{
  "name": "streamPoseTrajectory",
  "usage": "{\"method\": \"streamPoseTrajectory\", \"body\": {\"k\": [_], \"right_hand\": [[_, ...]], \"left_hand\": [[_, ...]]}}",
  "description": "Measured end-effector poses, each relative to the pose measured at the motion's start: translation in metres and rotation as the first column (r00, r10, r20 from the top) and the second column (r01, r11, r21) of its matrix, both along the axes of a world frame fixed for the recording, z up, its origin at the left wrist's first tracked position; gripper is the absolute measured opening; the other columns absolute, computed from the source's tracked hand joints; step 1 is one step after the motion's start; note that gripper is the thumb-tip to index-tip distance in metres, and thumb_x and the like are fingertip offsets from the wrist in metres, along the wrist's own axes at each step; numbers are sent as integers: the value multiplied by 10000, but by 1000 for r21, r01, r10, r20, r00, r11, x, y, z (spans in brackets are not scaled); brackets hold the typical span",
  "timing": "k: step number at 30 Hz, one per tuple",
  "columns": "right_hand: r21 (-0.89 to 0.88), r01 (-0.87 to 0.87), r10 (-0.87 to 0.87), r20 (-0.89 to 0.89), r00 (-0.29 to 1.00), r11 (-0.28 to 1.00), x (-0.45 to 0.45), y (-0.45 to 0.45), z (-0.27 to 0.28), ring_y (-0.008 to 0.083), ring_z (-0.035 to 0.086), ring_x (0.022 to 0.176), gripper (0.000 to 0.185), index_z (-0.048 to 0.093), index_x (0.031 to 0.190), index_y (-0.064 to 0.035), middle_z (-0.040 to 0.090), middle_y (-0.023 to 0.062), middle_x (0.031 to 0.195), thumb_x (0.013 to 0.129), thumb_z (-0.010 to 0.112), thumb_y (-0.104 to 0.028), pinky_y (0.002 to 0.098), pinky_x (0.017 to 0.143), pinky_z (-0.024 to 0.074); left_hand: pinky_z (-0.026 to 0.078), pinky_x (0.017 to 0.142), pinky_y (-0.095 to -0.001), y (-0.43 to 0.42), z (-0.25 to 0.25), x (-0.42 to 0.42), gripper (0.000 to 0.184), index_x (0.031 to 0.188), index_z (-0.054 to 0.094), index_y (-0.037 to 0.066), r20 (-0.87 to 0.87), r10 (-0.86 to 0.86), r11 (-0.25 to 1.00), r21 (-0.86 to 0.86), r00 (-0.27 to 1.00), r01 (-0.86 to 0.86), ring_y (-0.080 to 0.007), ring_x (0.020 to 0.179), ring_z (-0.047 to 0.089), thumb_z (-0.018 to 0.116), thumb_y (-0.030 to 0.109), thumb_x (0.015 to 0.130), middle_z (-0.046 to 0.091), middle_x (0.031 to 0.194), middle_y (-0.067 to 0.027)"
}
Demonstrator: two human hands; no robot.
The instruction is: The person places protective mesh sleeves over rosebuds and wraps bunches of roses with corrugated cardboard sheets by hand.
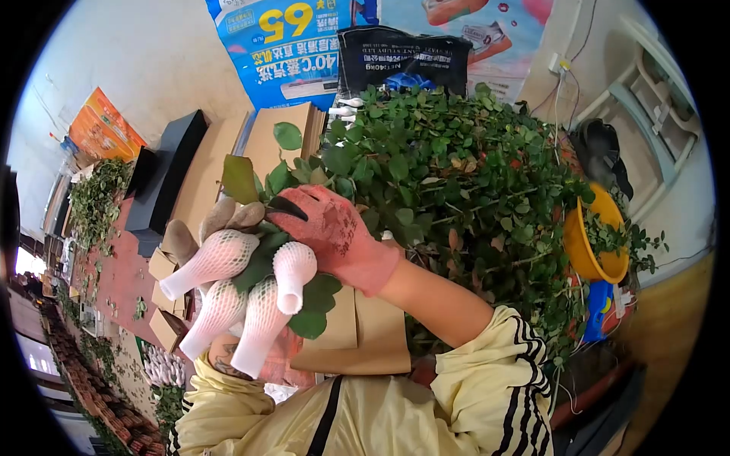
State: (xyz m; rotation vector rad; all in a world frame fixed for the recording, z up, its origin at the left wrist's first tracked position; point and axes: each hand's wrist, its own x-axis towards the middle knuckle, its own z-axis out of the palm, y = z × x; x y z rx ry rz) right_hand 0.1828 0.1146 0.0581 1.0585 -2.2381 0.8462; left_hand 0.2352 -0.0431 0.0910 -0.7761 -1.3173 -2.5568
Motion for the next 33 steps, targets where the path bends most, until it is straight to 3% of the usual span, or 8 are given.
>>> {"method": "streamPoseTrajectory", "body": {"k": [10, 11, 13, 16, 22, 28, 30, 33], "right_hand": [[-326, -116, 189, 201, 961, 938, -14, 5, -9, 357, 468, 1173, 416, 587, 1123, -32, 491, 184, 1271, 733, 637, -168, 428, 975, 397], [-323, -165, 254, 255, 933, 932, -14, 13, -13, 318, 446, 1219, 605, 487, 1274, -67, 436, 172, 1337, 728, 687, -235, 412, 1003, 380], [-715, -219, 604, 340, 720, 664, -3, 16, -6, 262, 409, 1259, 1004, 224, 1420, -70, 347, 152, 1391, 634, 774, -368, 396, 1045, 355], [-831, -73, 674, 392, 626, 551, 12, 17, 13, 233, 422, 1248, 1100, 177, 1426, -29, 351, 141, 1382, 598, 793, -410, 397, 1028, 379], [-318, -17, 74, 171, 982, 948, 8, 20, 12, 260, 316, 1320, 947, 205, 1423, -23, 321, 137, 1416, 712, 728, -366, 391, 1098, 230], [-617, -241, 615, 511, 600, 749, 36, 40, 23, 268, 279, 1352, 881, 169, 1443, -58, 280, 112, 1466, 804, 656, -421, 432, 1137, 128], [-883, -177, 837, 323, 441, 434, 40, 41, 22, 270, 372, 1292, 635, 299, 1397, -69, 363, 109, 1424, 898, 503, -404, 441, 1110, 212], [-352, -100, 165, 162, 973, 931, 40, 54, 9, 287, 523, 1153, 481, 545, 1207, -65, 563, 114, 1235, 822, 616, -345, 443, 1038, 343]], "left_hand": [[327, 1031, -464, -2, 7, -10, 598, 1162, 448, 11, -320, -119, 960, -277, 940, 27, -285, 1147, 509, 723, 295, 713, 536, 1168, -169], [322, 1033, -469, -1, 9, -14, 594, 1156, 456, 13, -339, -109, 957, -291, 934, 5, -288, 1148, 509, 725, 296, 708, 540, 1165, -167], [311, 1036, -478, 3, 9, -14, 586, 1144, 473, 17, -361, -40, 951, -299, 932, -75, -293, 1151, 509, 729, 299, 699, 547, 1160, -163], [296, 1041, -491, 16, 6, -12, 574, 1126, 497, 23, -384, 108, 919, -313, 917, -239, -301, 1156, 510, 735, 304, 686, 558, 1153, -157], [266, 1050, -518, 33, 7, -17, 551, 1089, 546, 34, -481, 234, 850, -320, 845, -417, -316, 1165, 511, 747, 314, 659, 580, 1138, -145], [235, 1060, -545, 16, 9, -32, 530, 1053, 595, 46, -628, 94, 794, -420, 772, -439, -332, 1174, 512, 759, 324, 633, 602, 1123, -133], [218, 1055, -562, 13, 10, -35, 525, 1056, 594, 56, -687, -92, 773, -505, 721, -383, -335, 1187, 496, 747, 327, 634, 604, 1130, -108], [234, 1038, -562, 17, 9, -32, 534, 1056, 595, 53, -676, -55, 805, -465, 735, -368, -333, 1172, 497, 732, 358, 639, 603, 1119, -121]]}}
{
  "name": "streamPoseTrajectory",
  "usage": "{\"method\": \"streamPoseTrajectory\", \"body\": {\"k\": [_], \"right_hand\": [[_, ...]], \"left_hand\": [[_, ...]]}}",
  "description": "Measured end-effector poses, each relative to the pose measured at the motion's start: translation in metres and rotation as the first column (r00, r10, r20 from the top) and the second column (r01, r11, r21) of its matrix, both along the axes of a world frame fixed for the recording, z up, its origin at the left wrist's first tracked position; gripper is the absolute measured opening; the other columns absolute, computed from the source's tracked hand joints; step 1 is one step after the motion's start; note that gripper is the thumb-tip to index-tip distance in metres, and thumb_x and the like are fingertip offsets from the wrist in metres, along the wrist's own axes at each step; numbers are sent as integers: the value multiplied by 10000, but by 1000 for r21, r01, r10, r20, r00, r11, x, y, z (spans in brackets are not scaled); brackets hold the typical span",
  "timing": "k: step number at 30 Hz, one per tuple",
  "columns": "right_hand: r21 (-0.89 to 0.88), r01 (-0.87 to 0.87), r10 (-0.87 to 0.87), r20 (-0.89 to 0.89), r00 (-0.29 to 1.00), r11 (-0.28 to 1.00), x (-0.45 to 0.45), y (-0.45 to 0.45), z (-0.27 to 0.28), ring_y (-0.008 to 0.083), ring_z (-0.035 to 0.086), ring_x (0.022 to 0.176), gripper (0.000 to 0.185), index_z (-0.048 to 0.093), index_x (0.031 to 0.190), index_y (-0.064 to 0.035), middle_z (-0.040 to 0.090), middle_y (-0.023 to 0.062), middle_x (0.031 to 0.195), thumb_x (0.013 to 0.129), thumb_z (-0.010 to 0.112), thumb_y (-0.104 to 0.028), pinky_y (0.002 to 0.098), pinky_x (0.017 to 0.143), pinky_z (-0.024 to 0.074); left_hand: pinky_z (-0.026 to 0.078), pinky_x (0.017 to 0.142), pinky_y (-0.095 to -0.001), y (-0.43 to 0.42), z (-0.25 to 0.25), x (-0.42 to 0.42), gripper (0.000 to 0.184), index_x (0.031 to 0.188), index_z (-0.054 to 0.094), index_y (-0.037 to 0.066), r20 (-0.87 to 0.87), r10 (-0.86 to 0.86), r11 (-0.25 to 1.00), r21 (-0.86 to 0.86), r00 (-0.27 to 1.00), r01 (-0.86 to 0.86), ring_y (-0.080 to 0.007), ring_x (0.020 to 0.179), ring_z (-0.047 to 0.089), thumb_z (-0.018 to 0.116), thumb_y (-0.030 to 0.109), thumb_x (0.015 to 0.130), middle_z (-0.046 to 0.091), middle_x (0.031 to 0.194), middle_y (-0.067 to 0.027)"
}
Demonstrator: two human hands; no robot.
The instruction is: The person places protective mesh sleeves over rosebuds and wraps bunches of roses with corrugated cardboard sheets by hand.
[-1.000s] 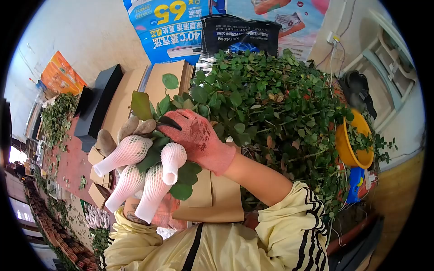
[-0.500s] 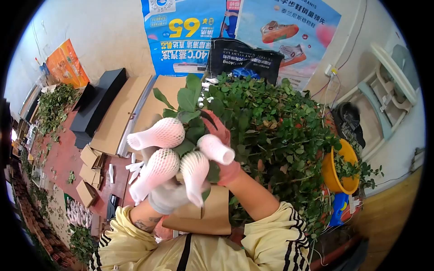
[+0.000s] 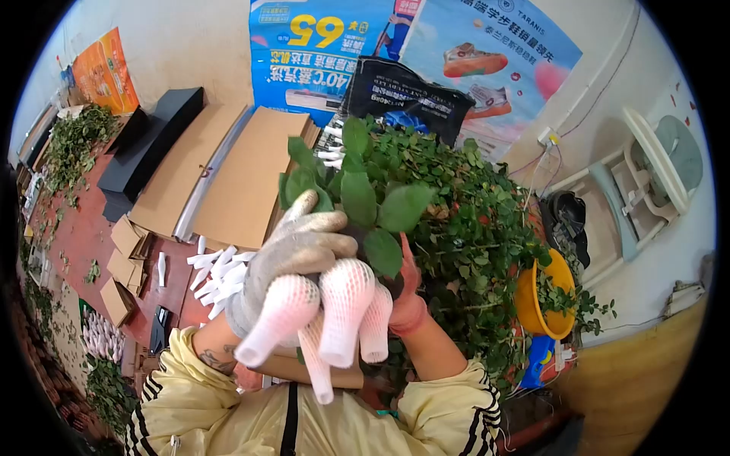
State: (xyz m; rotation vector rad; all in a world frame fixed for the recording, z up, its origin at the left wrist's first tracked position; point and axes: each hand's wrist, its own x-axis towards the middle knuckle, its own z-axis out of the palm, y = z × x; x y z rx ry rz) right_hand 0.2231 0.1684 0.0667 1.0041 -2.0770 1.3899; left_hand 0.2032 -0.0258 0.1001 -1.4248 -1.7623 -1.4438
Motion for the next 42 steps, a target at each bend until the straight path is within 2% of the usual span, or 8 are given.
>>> {"method": "streamPoseTrajectory", "body": {"k": [3, 5, 6, 8, 11, 14, 23, 42], "right_hand": [[-150, 51, -94, -297, 950, 987, -10, -12, -7, 278, 554, 1106, 410, 615, 1107, -68, 612, 100, 1156, 741, 707, -228, 425, 1021, 360], [-829, -187, 677, 275, 683, 526, 2, -15, -8, 260, 507, 1158, 520, 465, 1263, -56, 528, 118, 1254, 866, 539, -384, 423, 1019, 373], [-961, 7, 871, 253, 421, 276, 7, -16, -10, 255, 491, 1175, 564, 415, 1315, -51, 500, 124, 1287, 908, 484, -436, 423, 1018, 378], [-989, -3, 894, 134, 427, 149, 10, -18, -19, 262, 477, 1185, 588, 339, 1362, -64, 464, 131, 1311, 940, 371, -471, 416, 1036, 366], [-915, 82, 822, 392, 412, 395, 3, -26, 6, 275, 465, 1196, 614, 286, 1394, -73, 437, 135, 1334, 952, 316, -497, 424, 1049, 356], [-974, 33, 964, -215, 156, -222, 9, -28, -10, 274, 447, 1218, 613, 288, 1397, -80, 437, 131, 1338, 948, 328, -494, 421, 1051, 354], [-959, -66, 812, 196, 550, 276, 29, -13, -5, 266, 475, 1163, 562, 354, 1329, -62, 474, 129, 1278, 914, 411, -437, 414, 1025, 371], [-963, 37, 729, 227, 646, 267, 0, -33, 7, 249, 535, 1047, 460, 494, 1184, -24, 553, 125, 1153, 843, 585, -319, 401, 969, 407]], "left_hand": [[236, 1040, -552, 7, -5, -5, 582, 1086, 573, 32, -19, 11, 988, 154, 1000, -8, -338, 1143, 511, 727, 373, 641, 597, 1115, -131], [229, 1049, -547, 6, -1, -4, 609, 1107, 567, 25, 10, 28, 991, 132, 1000, -29, -342, 1149, 506, 731, 377, 639, 592, 1122, -137], [222, 1058, -543, 5, 0, -4, 635, 1129, 560, 18, 18, 57, 992, 114, 998, -58, -345, 1155, 502, 735, 382, 638, 587, 1129, -142], [223, 1057, -542, 3, 1, -5, 644, 1131, 560, 18, 17, 51, 991, 120, 999, -53, -343, 1158, 500, 741, 384, 632, 587, 1127, -144], [226, 1057, -539, 2, 2, -5, 669, 1137, 556, 18, 35, 45, 994, 99, 998, -48, -338, 1162, 495, 755, 389, 617, 588, 1127, -143], [225, 1055, -543, 3, -1, -6, 660, 1124, 566, 23, 20, 57, 988, 142, 998, -59, -336, 1157, 498, 758, 394, 612, 589, 1126, -135], [264, 1009, -584, 4, 13, 3, 570, 1097, 571, 54, 0, 133, 991, -24, 991, -133, -326, 1106, 519, 743, 239, 586, 595, 1060, -124], [261, 1033, -555, 2, 16, 2, 596, 1123, 528, 23, 110, 159, 981, 97, 981, -170, -303, 986, 587, 776, 219, 619, 601, 1029, -126]]}}
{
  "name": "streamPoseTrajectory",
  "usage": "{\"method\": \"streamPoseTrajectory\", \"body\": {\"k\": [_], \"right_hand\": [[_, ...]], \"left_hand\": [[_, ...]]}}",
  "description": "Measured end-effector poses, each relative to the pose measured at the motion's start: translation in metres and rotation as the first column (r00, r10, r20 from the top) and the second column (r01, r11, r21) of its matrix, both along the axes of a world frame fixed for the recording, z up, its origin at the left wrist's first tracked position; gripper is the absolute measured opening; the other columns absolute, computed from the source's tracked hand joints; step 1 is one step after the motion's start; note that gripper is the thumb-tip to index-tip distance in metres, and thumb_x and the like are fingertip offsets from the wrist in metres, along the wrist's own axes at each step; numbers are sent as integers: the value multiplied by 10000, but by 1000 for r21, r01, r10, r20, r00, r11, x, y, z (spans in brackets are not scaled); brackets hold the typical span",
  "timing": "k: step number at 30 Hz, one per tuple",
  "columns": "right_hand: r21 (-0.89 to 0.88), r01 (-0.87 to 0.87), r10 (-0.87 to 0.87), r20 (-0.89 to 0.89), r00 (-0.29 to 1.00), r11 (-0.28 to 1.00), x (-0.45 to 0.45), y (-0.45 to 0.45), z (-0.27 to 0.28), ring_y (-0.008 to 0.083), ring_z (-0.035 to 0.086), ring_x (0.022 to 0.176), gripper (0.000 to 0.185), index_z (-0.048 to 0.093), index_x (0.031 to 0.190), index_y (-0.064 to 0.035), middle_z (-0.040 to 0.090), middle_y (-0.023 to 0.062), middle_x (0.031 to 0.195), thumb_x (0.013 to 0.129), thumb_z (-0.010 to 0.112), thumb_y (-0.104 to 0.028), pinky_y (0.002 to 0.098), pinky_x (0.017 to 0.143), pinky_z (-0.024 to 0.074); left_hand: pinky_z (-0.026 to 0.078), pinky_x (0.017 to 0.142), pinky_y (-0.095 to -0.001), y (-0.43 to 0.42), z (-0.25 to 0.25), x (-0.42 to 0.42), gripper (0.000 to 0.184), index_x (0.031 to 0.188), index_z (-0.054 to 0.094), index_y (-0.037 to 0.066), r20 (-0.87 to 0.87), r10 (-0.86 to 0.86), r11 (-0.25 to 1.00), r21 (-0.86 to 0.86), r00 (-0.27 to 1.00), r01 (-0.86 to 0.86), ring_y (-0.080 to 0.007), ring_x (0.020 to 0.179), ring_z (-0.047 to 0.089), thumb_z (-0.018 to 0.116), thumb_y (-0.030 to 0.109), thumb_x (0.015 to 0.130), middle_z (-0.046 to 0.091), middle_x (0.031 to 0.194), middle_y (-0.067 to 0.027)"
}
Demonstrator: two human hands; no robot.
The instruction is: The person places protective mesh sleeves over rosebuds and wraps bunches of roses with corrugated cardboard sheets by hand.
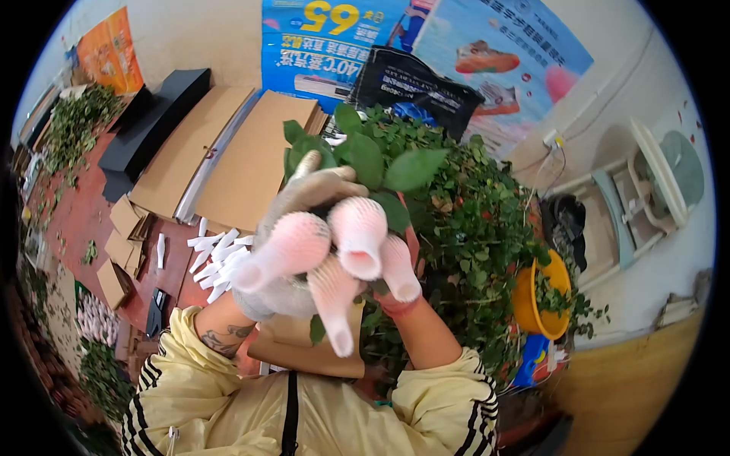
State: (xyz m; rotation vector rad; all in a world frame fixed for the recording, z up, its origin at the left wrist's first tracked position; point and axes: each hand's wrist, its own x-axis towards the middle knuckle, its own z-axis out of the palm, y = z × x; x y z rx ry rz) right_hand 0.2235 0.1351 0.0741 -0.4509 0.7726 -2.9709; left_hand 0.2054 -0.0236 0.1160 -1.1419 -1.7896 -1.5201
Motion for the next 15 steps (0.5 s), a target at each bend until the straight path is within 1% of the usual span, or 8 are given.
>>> {"method": "streamPoseTrajectory", "body": {"k": [3, 4, 7, 9, 11, 13, 14, 15], "right_hand": [[10, -44, 44, 21, 999, 999, -5, -1, 0, 246, 544, 1029, 444, 516, 1162, -18, 565, 124, 1133, 832, 612, -300, 399, 960, 412], [14, -49, 49, 25, 998, 999, -4, 0, 0, 245, 547, 1023, 439, 523, 1154, -16, 569, 124, 1127, 828, 622, -294, 398, 957, 414], [21, -75, 74, 43, 996, 997, -1, 2, -2, 243, 557, 1005, 424, 546, 1131, -10, 582, 123, 1107, 817, 649, -275, 396, 948, 420], [32, -102, 100, 58, 993, 994, -2, 3, -4, 241, 563, 992, 414, 560, 1116, -6, 590, 123, 1094, 810, 667, -263, 395, 942, 424], [78, -99, 95, 58, 994, 992, -4, 4, -10, 239, 569, 980, 404, 575, 1101, -2, 598, 122, 1080, 802, 686, -250, 393, 937, 427], [173, -49, 42, 42, 998, 984, -14, 9, -27, 241, 539, 1028, 482, 546, 1152, -6, 574, 128, 1131, 797, 686, -301, 401, 976, 395], [144, -140, 170, -220, 961, 980, -25, 13, -39, 252, 529, 1049, 537, 501, 1209, -7, 547, 135, 1175, 812, 655, -335, 398, 981, 393], [139, -184, 222, -349, 910, 973, -27, 15, -43, 257, 524, 1060, 565, 478, 1238, -8, 534, 139, 1196, 820, 639, -352, 396, 983, 392]], "left_hand": [[246, 1048, -551, -2, -8, -5, 657, 1183, 493, -1, -22, -25, 1000, 3, 999, 25, -311, 988, 600, 793, 218, 641, 616, 1045, -153], [243, 1052, -549, -3, -9, -6, 684, 1206, 477, -2, -55, -8, 1000, -8, 998, 8, -311, 1003, 597, 797, 222, 643, 617, 1058, -156], [244, 1057, -547, 0, -14, -6, 743, 1243, 451, 1, -88, -4, 999, 33, 996, 6, -316, 1049, 579, 804, 250, 638, 617, 1080, -158], [249, 1057, -548, 1, -17, -7, 769, 1249, 449, 3, -84, -46, 993, 104, 995, 55, -318, 1079, 562, 808, 278, 627, 614, 1085, -160], [244, 1061, -555, 3, -20, -8, 787, 1255, 447, 8, -96, -63, 989, 129, 993, 75, -318, 1098, 551, 809, 301, 621, 612, 1093, -157], [238, 1064, -560, 2, -20, -9, 776, 1256, 448, 12, -97, -41, 994, 102, 994, 51, -318, 1106, 546, 802, 304, 629, 611, 1098, -149], [238, 1064, -560, 1, -19, -9, 776, 1256, 448, 12, -98, -43, 994, 98, 994, 52, -318, 1106, 546, 802, 304, 629, 611, 1098, -149], [238, 1064, -561, -2, -16, -9, 758, 1249, 455, 15, -95, -27, 999, 26, 995, 30, -317, 1110, 544, 796, 303, 637, 611, 1100, -146]]}}
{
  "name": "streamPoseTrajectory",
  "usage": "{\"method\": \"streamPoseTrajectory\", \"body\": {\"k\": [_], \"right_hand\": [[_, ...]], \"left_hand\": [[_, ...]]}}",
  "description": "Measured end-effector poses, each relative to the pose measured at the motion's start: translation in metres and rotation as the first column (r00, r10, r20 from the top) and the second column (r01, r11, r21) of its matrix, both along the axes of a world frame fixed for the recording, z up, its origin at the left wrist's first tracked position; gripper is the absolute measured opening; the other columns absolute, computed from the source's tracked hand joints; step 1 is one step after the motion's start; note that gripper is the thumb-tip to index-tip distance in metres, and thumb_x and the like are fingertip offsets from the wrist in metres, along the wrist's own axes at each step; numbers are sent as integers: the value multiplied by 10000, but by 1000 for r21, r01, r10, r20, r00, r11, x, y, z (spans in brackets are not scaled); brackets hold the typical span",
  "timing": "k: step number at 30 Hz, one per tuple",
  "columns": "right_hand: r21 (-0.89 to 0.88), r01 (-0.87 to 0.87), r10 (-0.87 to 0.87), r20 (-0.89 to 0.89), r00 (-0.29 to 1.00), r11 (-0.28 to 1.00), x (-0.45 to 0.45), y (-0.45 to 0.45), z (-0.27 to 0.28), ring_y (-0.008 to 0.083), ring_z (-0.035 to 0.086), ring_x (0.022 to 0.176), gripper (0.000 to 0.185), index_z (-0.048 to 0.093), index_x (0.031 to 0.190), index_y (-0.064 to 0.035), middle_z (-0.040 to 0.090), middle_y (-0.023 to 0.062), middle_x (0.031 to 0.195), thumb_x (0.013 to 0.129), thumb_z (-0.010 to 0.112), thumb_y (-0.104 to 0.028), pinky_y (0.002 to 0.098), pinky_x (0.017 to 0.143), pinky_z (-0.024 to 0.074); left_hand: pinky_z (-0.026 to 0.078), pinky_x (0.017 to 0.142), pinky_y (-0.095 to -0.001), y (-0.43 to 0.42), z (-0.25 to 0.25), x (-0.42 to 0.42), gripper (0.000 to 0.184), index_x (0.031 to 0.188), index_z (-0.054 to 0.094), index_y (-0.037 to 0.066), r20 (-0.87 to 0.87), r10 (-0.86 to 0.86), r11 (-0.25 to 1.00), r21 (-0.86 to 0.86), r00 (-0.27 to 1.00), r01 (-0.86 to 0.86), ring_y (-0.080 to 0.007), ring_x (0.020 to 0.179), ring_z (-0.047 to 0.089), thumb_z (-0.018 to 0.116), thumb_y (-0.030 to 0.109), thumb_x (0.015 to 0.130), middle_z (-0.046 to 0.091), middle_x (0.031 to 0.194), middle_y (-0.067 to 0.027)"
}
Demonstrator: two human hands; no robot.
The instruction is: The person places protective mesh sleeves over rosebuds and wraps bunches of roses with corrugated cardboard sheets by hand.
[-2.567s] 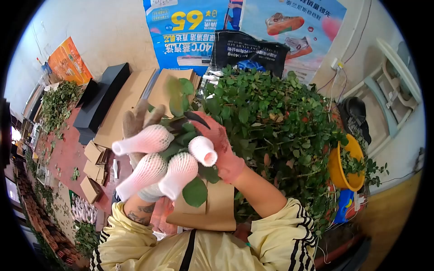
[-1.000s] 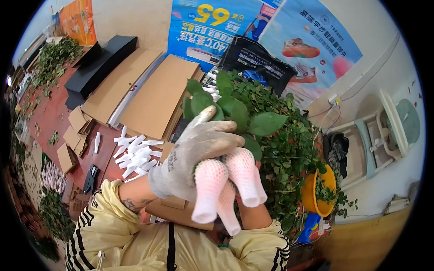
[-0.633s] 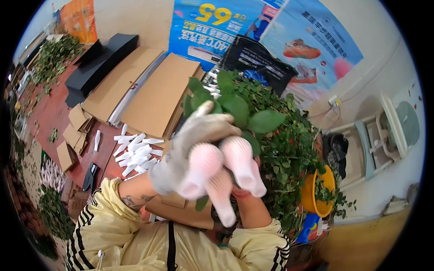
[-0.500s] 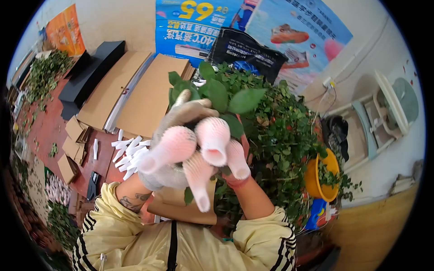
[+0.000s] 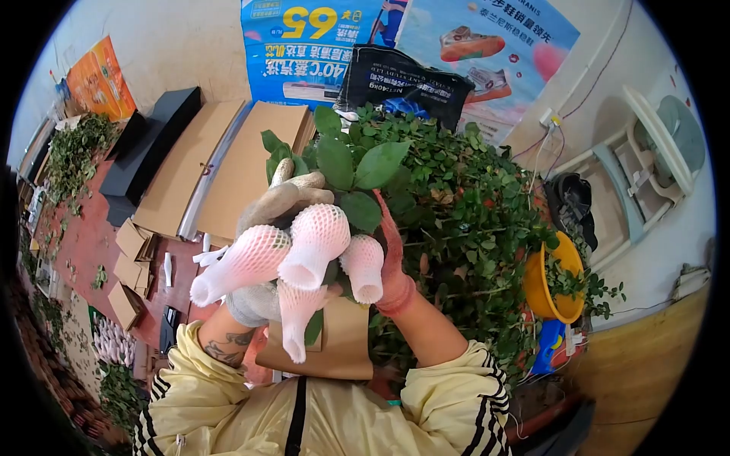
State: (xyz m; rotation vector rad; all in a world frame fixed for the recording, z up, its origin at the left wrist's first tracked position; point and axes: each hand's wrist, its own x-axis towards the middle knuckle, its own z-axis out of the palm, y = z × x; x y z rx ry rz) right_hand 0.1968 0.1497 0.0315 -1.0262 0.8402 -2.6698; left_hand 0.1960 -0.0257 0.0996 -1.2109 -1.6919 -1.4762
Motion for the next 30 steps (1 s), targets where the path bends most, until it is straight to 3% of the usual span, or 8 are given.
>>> {"method": "streamPoseTrajectory", "body": {"k": [1, 5, 11, 14, 17, 23, 26, 30], "right_hand": [[-25, -70, 66, -130, 989, 997, -1, 1, -3, 263, 519, 1071, 592, 456, 1266, -8, 521, 142, 1218, 828, 623, -370, 395, 986, 391], [327, 342, -324, -110, 940, 881, 24, -2, 13, 302, 444, 1189, 694, 364, 1354, -28, 447, 150, 1320, 858, 528, -485, 432, 1058, 311], [112, 53, -81, 267, 960, 992, 28, -6, 24, 291, 483, 1147, 498, 397, 1321, -45, 473, 144, 1285, 952, 415, -379, 417, 1012, 378], [394, 293, -334, 37, 942, 871, 33, -2, 22, 241, 484, 1189, 869, 258, 1384, -25, 449, 124, 1326, 725, 772, -266, 400, 1015, 403], [444, 270, -343, 91, 935, 854, 33, 1, 18, 245, 490, 1184, 1019, 247, 1385, -16, 450, 131, 1324, 601, 866, -214, 406, 1015, 405], [383, 295, -335, 41, 941, 876, 32, -5, 23, 241, 491, 1184, 955, 252, 1383, -15, 455, 129, 1325, 652, 833, -213, 403, 1015, 405], [400, 220, -287, 116, 951, 890, 32, -6, 30, 248, 473, 1206, 837, 243, 1395, -31, 439, 126, 1343, 763, 740, -266, 412, 1031, 385], [352, 134, -227, 240, 944, 926, 31, -7, 26, 262, 431, 1247, 726, 211, 1421, -70, 393, 124, 1385, 871, 573, -374, 423, 1057, 349]], "left_hand": [[237, 1065, -562, -1, 1, 0, 740, 1243, 463, 17, -1, 23, 997, -72, 1000, -23, -315, 1114, 541, 791, 302, 644, 611, 1103, -143], [227, 1070, -561, -1, 1, 4, 699, 1240, 468, 21, 33, -2, 999, -54, 999, 3, -318, 1133, 530, 772, 283, 668, 611, 1111, -134], [183, 1083, -566, -5, -4, 2, 578, 1198, 514, 65, 56, -106, 989, -98, 993, 111, -322, 1165, 507, 754, 249, 706, 606, 1130, -117], [182, 1083, -572, -6, 7, 7, 583, 1189, 519, 74, 99, -54, 987, -144, 994, 68, -313, 1167, 507, 762, 258, 693, 606, 1130, -110], [178, 1085, -573, -3, -1, 4, 609, 1199, 510, 69, 47, -56, 994, -96, 997, 60, -310, 1172, 503, 768, 278, 688, 605, 1134, -103], [177, 1088, -568, -4, 3, 7, 605, 1192, 512, 62, 77, -63, 994, -83, 995, 70, -303, 1181, 495, 765, 279, 687, 603, 1139, -102], [173, 1089, -567, 2, -7, 6, 609, 1191, 515, 57, 64, -105, 993, 53, 992, 102, -301, 1185, 491, 766, 277, 681, 600, 1146, -98], [163, 1092, -565, -3, 1, 7, 627, 1190, 519, 49, 84, -71, 997, -26, 994, 74, -298, 1192, 484, 771, 276, 663, 599, 1151, -93]]}}
